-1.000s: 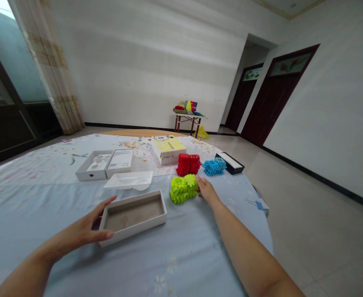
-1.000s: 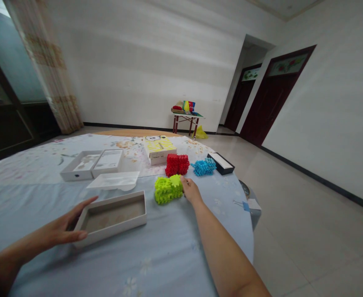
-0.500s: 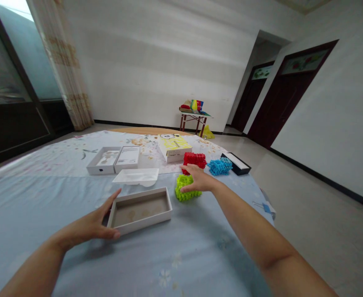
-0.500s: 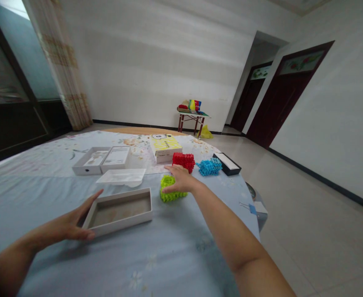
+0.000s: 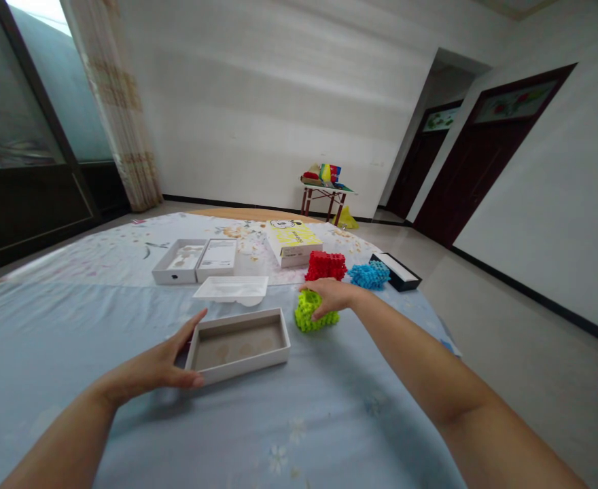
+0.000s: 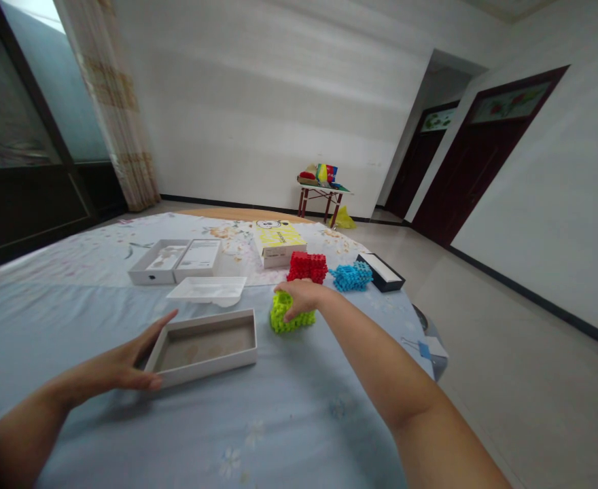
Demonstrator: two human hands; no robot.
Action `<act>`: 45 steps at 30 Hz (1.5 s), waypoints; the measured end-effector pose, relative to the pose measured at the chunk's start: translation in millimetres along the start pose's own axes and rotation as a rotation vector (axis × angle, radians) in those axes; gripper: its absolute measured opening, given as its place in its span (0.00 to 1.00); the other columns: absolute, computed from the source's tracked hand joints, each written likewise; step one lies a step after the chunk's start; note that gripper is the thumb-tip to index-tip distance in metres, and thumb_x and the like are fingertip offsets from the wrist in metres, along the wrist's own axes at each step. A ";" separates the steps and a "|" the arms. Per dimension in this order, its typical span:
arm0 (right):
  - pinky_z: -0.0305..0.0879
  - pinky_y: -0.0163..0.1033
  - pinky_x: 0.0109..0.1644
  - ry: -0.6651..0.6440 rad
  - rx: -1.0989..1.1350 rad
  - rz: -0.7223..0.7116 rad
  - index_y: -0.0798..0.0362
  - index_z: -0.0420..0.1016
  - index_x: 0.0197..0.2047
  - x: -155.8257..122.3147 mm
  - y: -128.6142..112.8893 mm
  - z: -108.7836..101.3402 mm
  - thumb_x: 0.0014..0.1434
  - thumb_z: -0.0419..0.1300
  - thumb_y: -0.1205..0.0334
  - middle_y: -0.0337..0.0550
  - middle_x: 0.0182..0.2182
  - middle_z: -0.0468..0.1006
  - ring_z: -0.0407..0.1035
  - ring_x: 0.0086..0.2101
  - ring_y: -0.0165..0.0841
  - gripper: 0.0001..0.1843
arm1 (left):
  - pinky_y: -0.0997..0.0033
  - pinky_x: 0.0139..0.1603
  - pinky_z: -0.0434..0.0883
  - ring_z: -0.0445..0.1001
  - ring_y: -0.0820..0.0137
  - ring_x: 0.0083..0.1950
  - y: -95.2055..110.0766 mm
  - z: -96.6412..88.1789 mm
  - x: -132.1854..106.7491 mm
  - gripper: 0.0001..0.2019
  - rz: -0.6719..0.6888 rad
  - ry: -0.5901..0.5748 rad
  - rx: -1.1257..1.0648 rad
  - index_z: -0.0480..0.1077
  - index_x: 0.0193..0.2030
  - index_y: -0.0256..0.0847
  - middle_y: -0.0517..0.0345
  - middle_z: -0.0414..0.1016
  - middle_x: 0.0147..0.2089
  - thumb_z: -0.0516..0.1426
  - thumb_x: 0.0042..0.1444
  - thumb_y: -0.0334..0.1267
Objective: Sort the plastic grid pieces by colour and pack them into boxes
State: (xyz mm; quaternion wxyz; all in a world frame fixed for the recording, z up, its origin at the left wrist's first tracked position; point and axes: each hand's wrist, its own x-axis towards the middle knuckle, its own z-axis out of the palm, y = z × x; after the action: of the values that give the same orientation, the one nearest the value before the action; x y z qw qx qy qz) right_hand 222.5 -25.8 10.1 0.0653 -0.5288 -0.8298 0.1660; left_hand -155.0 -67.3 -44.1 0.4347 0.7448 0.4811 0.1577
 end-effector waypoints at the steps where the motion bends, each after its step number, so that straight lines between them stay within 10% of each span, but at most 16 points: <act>1: 0.57 0.45 0.55 -0.001 -0.014 -0.007 0.47 0.72 0.51 0.2 -0.2 0.1 0.29 0.72 0.59 0.45 0.48 0.75 0.67 0.50 0.48 0.41 | 0.56 0.65 0.52 0.49 0.52 0.68 0.5 0.2 -0.1 0.58 -0.004 -0.005 -0.008 0.33 0.70 0.41 0.46 0.46 0.70 0.65 0.38 0.49; 18: 0.57 0.46 0.54 0.175 -0.019 0.010 0.54 0.68 0.56 -12.0 -2.9 5.1 0.40 0.69 0.51 0.51 0.48 0.74 0.66 0.49 0.46 0.40 | 0.58 0.65 0.50 0.51 0.56 0.68 5.8 2.3 -3.6 0.59 -0.011 -0.040 -0.068 0.29 0.70 0.40 0.43 0.47 0.70 0.64 0.39 0.49; 24: 0.55 0.45 0.58 0.328 0.113 -0.185 0.53 0.62 0.59 -7.2 -55.1 -1.6 0.46 0.65 0.50 0.49 0.54 0.69 0.63 0.54 0.41 0.39 | 0.56 0.65 0.51 0.53 0.56 0.67 0.9 3.6 -3.4 0.60 0.035 -0.039 -0.106 0.29 0.70 0.42 0.44 0.46 0.70 0.65 0.38 0.49; 33: 0.63 0.42 0.51 -0.014 0.016 -0.451 0.53 0.63 0.58 36.6 -152.7 52.3 0.44 0.66 0.52 0.49 0.51 0.72 0.67 0.49 0.42 0.38 | 0.58 0.64 0.55 0.57 0.58 0.65 -19.7 2.1 -3.9 0.42 0.086 0.091 -0.663 0.47 0.68 0.42 0.45 0.59 0.65 0.55 0.50 0.57; 45: 0.65 0.39 0.44 -0.164 -0.071 -0.380 0.50 0.64 0.57 60.6 -159.9 74.7 0.40 0.68 0.55 0.45 0.45 0.75 0.70 0.43 0.40 0.39 | 0.57 0.65 0.55 0.58 0.59 0.65 -21.4 4.8 -1.2 0.33 0.140 0.047 -0.781 0.55 0.64 0.41 0.47 0.65 0.62 0.57 0.53 0.49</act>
State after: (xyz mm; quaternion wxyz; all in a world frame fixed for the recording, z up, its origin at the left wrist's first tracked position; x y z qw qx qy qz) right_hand 38.3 -48.4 -8.8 0.0089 -0.3493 -0.9225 0.1638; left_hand -164.9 -67.4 -63.7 0.6624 0.5505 0.3428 0.3751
